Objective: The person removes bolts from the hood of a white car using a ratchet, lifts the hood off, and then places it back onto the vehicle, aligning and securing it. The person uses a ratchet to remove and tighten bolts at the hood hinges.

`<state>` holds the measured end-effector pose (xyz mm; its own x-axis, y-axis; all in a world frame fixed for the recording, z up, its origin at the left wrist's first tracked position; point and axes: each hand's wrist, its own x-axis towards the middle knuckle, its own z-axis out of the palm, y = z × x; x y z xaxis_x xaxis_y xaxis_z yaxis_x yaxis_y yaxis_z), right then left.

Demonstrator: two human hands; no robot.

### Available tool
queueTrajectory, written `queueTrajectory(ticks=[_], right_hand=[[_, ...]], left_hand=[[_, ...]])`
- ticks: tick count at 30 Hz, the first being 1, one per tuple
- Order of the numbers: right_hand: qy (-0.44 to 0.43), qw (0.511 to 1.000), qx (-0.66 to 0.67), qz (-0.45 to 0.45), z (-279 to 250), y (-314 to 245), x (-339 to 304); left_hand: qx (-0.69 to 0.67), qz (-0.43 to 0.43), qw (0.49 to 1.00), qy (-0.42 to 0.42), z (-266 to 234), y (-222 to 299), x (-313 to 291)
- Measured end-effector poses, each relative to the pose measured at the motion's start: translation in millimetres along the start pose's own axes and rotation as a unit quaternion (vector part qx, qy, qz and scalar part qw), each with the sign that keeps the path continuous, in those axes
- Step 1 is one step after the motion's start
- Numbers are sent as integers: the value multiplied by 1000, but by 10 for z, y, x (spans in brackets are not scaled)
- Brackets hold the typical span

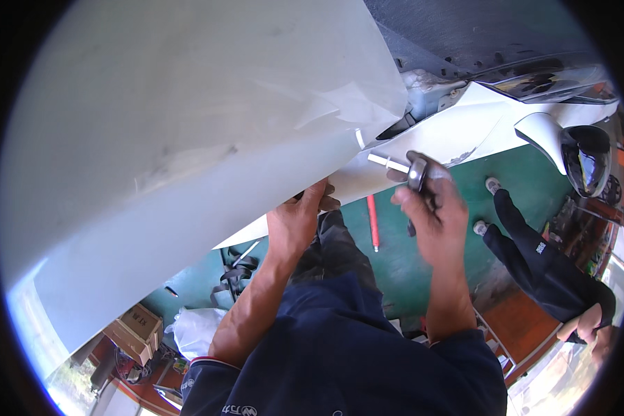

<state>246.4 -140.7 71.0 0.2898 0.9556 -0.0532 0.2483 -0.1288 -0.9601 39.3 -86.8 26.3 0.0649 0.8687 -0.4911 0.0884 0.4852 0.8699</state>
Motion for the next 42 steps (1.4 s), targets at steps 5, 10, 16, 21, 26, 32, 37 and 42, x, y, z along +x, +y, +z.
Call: queueTrajectory(ticks=[5, 10, 16, 21, 26, 32, 37, 42], right_hand=[[15, 998, -50, 35, 30, -50, 263], [-35, 991, -131, 18, 83, -140, 392], [-53, 968, -240, -43, 174, -203, 437], [-58, 946, -313, -67, 211, -239, 458], [-78, 975, -181, 107, 334, -347, 449], [-45, 974, 18, 220, 555, -251, 419], [-73, 937, -341, -31, 408, -107, 497], [-152, 899, -409, -41, 240, -180, 637]], left_hand=[[-3, -5, 1000, -6, 3, 11, -5], [18, -11, 1000, -11, -11, -9, -4], [24, -8, 1000, -16, -30, -36, -5], [22, -1, 1000, -15, -34, -60, 0], [22, 10, 1000, -20, -41, -100, 19], [42, 18, 999, -21, -55, -98, 28], [49, 13, 999, -15, -49, -95, 29], [52, 11, 998, -16, -45, -121, 46]])
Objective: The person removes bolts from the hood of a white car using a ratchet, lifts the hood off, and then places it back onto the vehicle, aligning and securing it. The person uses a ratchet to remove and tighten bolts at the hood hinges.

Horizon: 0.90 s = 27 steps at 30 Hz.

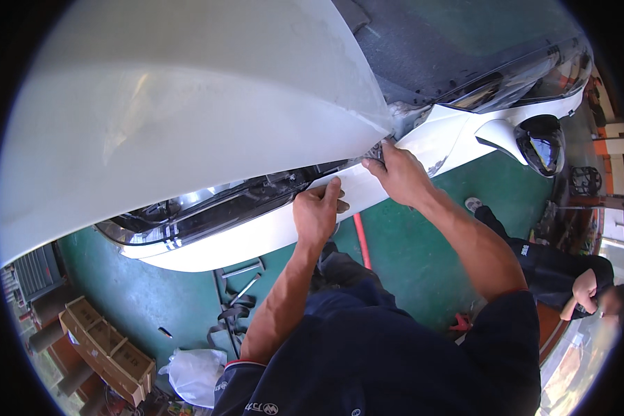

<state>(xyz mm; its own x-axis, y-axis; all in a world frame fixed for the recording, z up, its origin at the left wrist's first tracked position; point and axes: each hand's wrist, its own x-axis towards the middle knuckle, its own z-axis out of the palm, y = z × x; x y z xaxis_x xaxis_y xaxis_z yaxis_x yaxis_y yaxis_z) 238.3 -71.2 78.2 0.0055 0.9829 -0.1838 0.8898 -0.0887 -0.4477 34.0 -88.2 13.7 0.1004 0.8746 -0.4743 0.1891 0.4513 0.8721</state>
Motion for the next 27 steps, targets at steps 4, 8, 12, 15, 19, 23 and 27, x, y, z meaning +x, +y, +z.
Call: queueTrajectory(ticks=[4, 8, 12, 15, 19, 23, 27], right_hand=[[-39, 999, -13, 5, -64, -5, 11], [-61, 988, -119, -77, -216, 79, 106], [-108, 969, -183, -128, -373, 171, 242], [50, 988, -41, -137, -83, 29, 153], [-10, 916, 359, 179, 299, -133, -77], [-12, 999, -25, 21, 39, -31, 22], [-142, 941, -261, -161, -428, 113, 213]], left_hand=[[-2, -6, 1000, 1, 7, -21, 3], [-23, 12, 1000, 1, 16, -39, 8], [-20, 8, 1000, 2, 17, -58, 27], [-27, 20, 999, 0, 15, -75, 33], [-33, 21, 999, -3, 20, -97, 33], [-7, 16, 1000, 1, 13, -94, 31], [-2, -8, 1000, 0, 10, -67, 19]])
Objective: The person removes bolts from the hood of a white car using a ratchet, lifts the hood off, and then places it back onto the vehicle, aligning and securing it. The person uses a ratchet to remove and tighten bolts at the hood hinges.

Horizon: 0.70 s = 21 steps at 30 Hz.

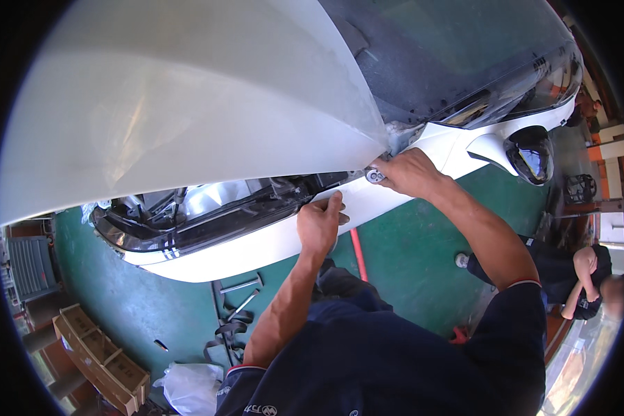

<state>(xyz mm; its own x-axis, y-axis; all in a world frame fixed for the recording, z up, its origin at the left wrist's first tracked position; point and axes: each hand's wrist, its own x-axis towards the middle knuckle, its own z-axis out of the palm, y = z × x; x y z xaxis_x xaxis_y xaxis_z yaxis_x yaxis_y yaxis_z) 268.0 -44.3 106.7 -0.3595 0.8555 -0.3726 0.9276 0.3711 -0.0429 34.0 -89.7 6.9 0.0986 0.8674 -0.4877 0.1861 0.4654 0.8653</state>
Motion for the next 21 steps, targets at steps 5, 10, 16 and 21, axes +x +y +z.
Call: queueTrajectory(ticks=[5, 10, 16, 21], right_hand=[[44, 989, 109, 86, 70, -211, -39], [123, 911, 349, 180, 169, -443, -87], [94, 799, 534, 260, 48, -555, 70], [19, 945, 232, 230, -172, -522, 67]], left_hand=[[-2, 4, 1000, -1, -6, 20, -26], [5, 14, 1000, 4, -6, -6, -17], [9, 11, 1000, 3, 5, -9, -8], [20, 12, 1000, 3, -13, 15, -21]])
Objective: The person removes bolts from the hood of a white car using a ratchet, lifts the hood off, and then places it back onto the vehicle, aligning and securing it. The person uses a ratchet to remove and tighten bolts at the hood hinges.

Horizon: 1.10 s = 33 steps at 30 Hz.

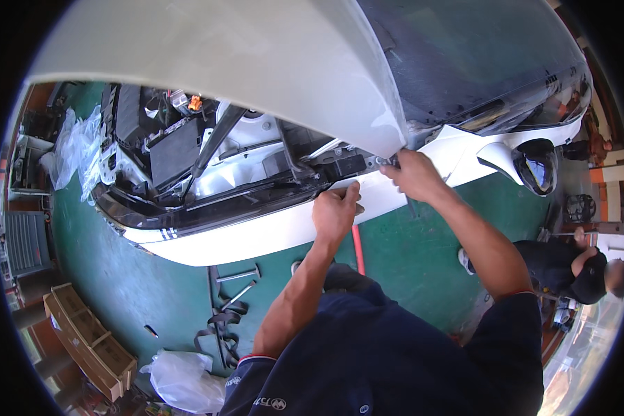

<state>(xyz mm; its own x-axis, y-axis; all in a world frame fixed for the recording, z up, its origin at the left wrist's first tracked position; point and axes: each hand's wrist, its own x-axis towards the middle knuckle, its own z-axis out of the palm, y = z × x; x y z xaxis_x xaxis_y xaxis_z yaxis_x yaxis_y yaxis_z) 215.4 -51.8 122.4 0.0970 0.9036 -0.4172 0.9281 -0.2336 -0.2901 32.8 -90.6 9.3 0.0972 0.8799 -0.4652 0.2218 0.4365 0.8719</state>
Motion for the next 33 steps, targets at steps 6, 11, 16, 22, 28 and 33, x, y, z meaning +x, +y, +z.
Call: queueTrajectory(ticks=[6, 11, 16, 22, 28, 33], right_hand=[[27, 988, -155, 2, -68, -110, -85], [-43, 997, 11, 58, -2, -74, 32], [94, 949, -281, -104, 7, 144, -17], [38, 990, -139, 1, 36, 68, -19], [102, 969, -212, -76, 77, 109, -70], [146, 964, -188, -115, 97, 160, -41]], left_hand=[[14, -12, 1000, -5, -13, 21, -6], [14, -5, 1000, -12, -18, 16, 1], [26, 2, 1000, -10, -22, 13, -2], [26, 1, 1000, -10, -33, 36, -17], [20, 17, 1000, -2, -50, 67, -40], [26, 23, 999, -2, -46, 75, -33]])
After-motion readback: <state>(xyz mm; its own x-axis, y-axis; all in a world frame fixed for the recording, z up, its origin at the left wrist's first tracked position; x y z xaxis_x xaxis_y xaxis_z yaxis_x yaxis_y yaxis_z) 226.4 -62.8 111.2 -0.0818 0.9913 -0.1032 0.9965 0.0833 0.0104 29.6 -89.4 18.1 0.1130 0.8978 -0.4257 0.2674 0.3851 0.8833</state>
